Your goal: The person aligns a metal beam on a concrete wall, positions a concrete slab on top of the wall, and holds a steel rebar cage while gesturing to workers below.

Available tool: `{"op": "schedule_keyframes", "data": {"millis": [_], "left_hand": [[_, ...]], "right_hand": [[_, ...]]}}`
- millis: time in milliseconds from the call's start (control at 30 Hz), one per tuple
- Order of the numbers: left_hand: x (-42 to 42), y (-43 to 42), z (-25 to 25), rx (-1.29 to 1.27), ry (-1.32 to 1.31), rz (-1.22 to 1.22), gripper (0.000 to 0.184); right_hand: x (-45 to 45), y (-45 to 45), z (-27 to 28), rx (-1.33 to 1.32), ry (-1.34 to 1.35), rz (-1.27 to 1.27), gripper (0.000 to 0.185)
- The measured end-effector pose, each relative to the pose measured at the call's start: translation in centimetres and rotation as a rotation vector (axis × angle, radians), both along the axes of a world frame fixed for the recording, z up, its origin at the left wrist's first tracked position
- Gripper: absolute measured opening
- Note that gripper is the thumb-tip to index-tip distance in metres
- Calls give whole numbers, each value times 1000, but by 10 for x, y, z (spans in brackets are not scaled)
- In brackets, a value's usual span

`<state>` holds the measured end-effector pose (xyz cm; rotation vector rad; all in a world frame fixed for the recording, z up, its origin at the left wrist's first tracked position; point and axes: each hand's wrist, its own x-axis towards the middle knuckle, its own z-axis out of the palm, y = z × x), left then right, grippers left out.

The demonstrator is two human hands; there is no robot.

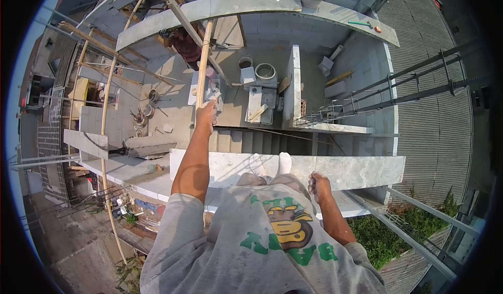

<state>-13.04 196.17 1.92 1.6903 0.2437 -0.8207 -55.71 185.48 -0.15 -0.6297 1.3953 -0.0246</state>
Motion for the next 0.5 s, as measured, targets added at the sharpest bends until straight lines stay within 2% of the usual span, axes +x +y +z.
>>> {"op": "schedule_keyframes", "data": {"millis": [233,500], "left_hand": [[-52,-41,-28,70,-59,-304,34],[-72,32,-80,223,-39,-324,36]], "right_hand": [[-49,2,-31,-35,104,-42,23],[-84,-23,-70,-107,302,237,22]]}}
